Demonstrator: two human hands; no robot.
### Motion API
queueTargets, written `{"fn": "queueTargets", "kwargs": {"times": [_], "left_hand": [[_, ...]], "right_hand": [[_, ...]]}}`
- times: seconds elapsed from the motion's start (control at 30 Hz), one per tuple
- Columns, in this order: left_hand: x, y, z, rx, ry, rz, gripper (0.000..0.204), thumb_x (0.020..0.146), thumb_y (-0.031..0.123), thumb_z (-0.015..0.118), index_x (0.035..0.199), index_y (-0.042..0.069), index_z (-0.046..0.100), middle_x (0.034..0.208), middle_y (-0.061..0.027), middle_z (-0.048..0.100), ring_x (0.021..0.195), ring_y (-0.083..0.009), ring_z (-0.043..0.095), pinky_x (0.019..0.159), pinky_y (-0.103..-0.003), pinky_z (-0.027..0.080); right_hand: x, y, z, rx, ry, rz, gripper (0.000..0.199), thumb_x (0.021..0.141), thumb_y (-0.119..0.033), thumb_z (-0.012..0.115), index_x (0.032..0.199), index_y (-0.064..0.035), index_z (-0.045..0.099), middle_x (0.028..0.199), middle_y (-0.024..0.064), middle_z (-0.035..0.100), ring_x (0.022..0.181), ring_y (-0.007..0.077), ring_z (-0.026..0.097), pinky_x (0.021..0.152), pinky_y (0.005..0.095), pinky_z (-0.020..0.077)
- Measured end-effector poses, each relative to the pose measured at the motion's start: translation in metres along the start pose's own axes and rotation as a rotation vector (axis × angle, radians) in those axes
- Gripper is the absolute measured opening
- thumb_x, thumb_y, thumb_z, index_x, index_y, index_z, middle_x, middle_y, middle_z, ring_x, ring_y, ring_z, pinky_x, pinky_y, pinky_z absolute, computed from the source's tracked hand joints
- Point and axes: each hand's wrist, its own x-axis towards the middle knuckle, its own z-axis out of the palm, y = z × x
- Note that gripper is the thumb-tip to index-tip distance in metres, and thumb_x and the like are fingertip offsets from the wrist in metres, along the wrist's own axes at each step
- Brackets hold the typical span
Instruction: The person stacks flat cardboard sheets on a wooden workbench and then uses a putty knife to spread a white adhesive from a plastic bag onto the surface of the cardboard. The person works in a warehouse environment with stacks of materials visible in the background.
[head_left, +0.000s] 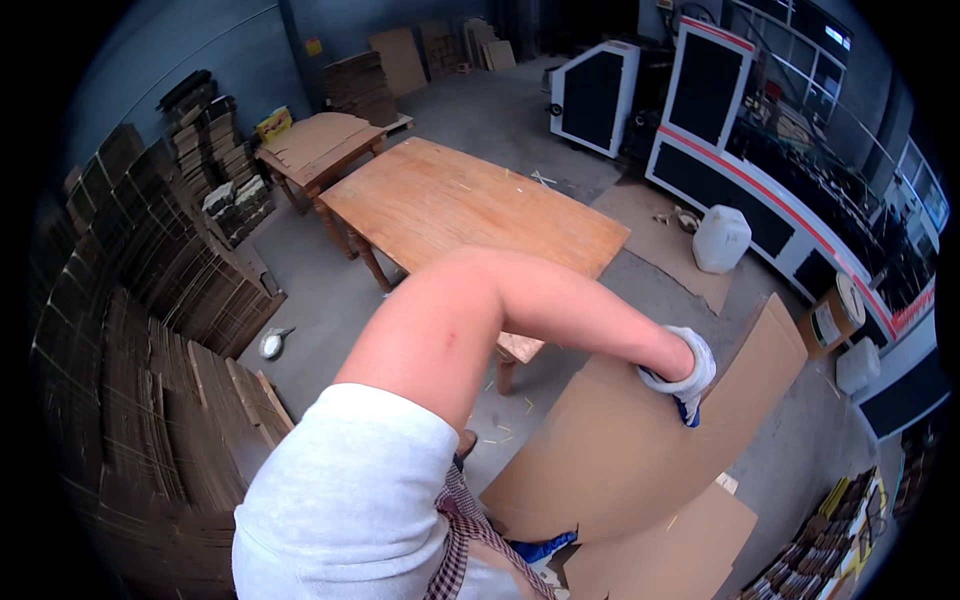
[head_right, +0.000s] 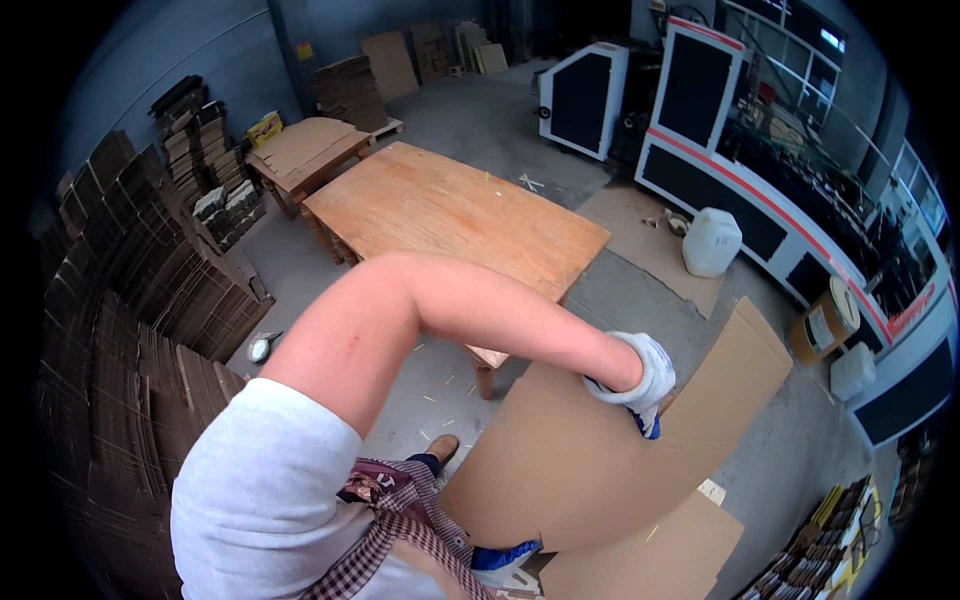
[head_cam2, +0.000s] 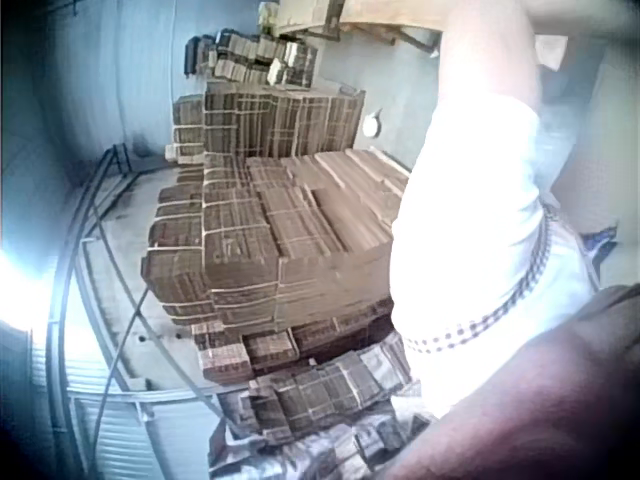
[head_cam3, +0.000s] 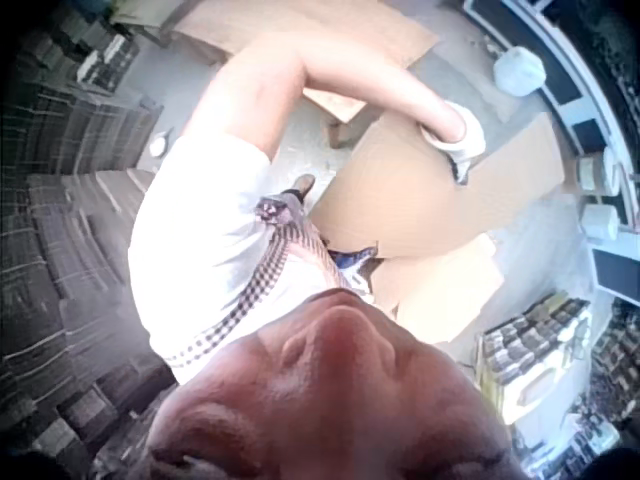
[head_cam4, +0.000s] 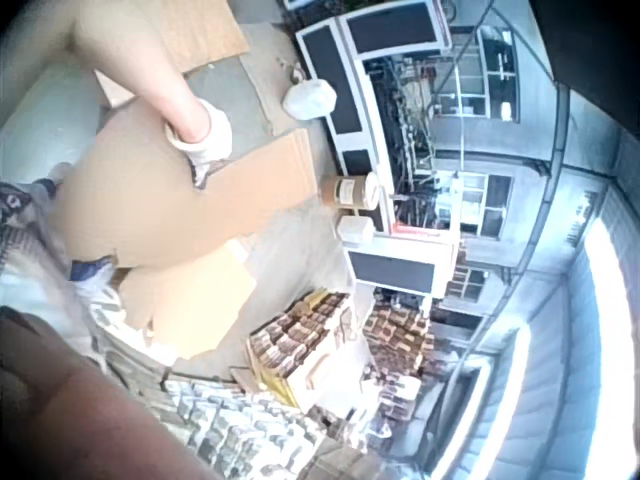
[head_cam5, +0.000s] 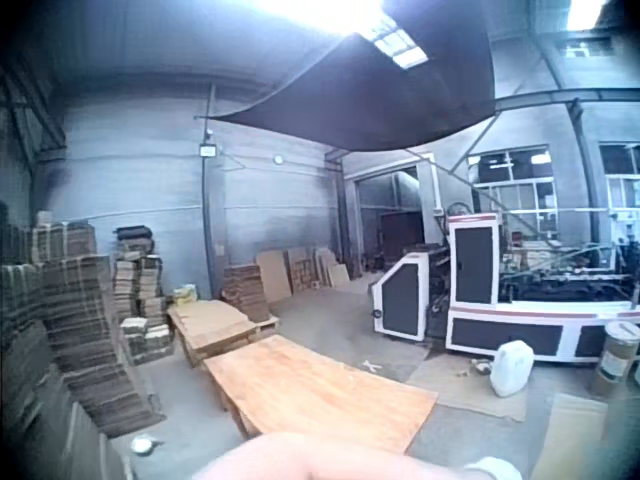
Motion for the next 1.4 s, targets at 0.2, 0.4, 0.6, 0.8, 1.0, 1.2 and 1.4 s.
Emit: {"fn": "queueTargets", "kwargs": {"times": [0.2, 0.4, 0.6, 0.8, 1.0, 1.2, 1.4], "left_hand": [[-0.195, -0.104, -0.106, 0.159, 0.236, -0.320, 0.072, 0.078, 0.055, 0.078, 0.119, -0.003, 0.067, 0.100, -0.0211, 0.074, 0.096, -0.0339, 0.073, 0.082, -0.040, 0.057], [-0.299, -0.259, -0.110, 0.270, 0.488, -0.454, 0.085, 0.075, 0.053, 0.083, 0.130, -0.005, 0.055, 0.105, -0.0214, 0.072, 0.097, -0.0354, 0.071, 0.087, -0.041, 0.056], [-0.337, -0.428, -0.008, 0.104, 0.486, -0.565, 0.079, 0.078, 0.052, 0.080, 0.133, 0.002, 0.054, 0.113, -0.0203, 0.070, 0.104, -0.0367, 0.069, 0.089, -0.043, 0.054], [-0.360, -0.471, 0.024, -0.022, 0.459, -0.557, 0.075, 0.080, 0.057, 0.077, 0.128, 0.004, 0.056, 0.115, -0.0181, 0.069, 0.103, -0.0352, 0.069, 0.085, -0.045, 0.055], [-0.345, -0.468, 0.017, -0.085, 0.465, -0.625, 0.075, 0.080, 0.059, 0.076, 0.127, 0.004, 0.057, 0.115, -0.0170, 0.069, 0.104, -0.0344, 0.069, 0.086, -0.045, 0.055], [-0.328, -0.446, 0.022, -0.229, 0.653, -0.746, 0.089, 0.075, 0.073, 0.073, 0.131, 0.005, 0.058, 0.106, -0.0159, 0.071, 0.098, -0.0313, 0.070, 0.087, -0.043, 0.055], [-0.310, -0.445, 0.023, -0.154, 0.978, -0.633, 0.072, 0.067, 0.061, 0.085, 0.116, 0.010, 0.069, 0.087, -0.0099, 0.074, 0.077, -0.0299, 0.071, 0.072, -0.038, 0.055]], "right_hand": [[0.159, 0.065, 0.126, 0.291, -0.529, 0.375, 0.079, 0.098, -0.074, 0.038, 0.155, -0.0196, 0.036, 0.159, 0.0054, 0.037, 0.144, 0.0277, 0.039, 0.115, 0.0477, 0.0382], [0.293, 0.083, 0.259, -0.317, -0.414, 0.534, 0.057, 0.105, -0.056, 0.043, 0.150, -0.0195, 0.041, 0.146, 0.0124, 0.052, 0.129, 0.0320, 0.056, 0.103, 0.0492, 0.0510], [0.377, 0.055, 0.229, -0.349, -0.007, -0.036, 0.037, 0.102, -0.034, 0.061, 0.134, -0.0152, 0.058, 0.111, 0.0115, 0.070, 0.092, 0.0262, 0.070, 0.075, 0.0393, 0.0588], [0.478, -0.116, 0.288, -0.469, -0.146, -0.810, 0.070, 0.105, -0.034, 0.055, 0.162, -0.0095, 0.023, 0.168, 0.0090, 0.023, 0.153, 0.0221, 0.025, 0.124, 0.0400, 0.0176], [0.548, -0.223, 0.397, -0.505, -0.454, -0.658, 0.082, 0.102, -0.070, 0.029, 0.160, -0.0110, 0.030, 0.164, 0.0061, 0.033, 0.150, 0.0257, 0.030, 0.123, 0.0437, 0.0207], [0.505, -0.169, 0.389, -0.353, -0.519, -0.444, 0.090, 0.099, -0.076, 0.028, 0.162, -0.0123, 0.025, 0.164, 0.0071, 0.033, 0.149, 0.0270, 0.032, 0.123, 0.0426, 0.0245], [0.468, -0.136, 0.381, -0.466, -0.214, -0.774, 0.079, 0.106, -0.064, 0.023, 0.160, -0.0072, 0.028, 0.163, 0.0074, 0.034, 0.147, 0.0269, 0.035, 0.122, 0.0431, 0.0259]]}}
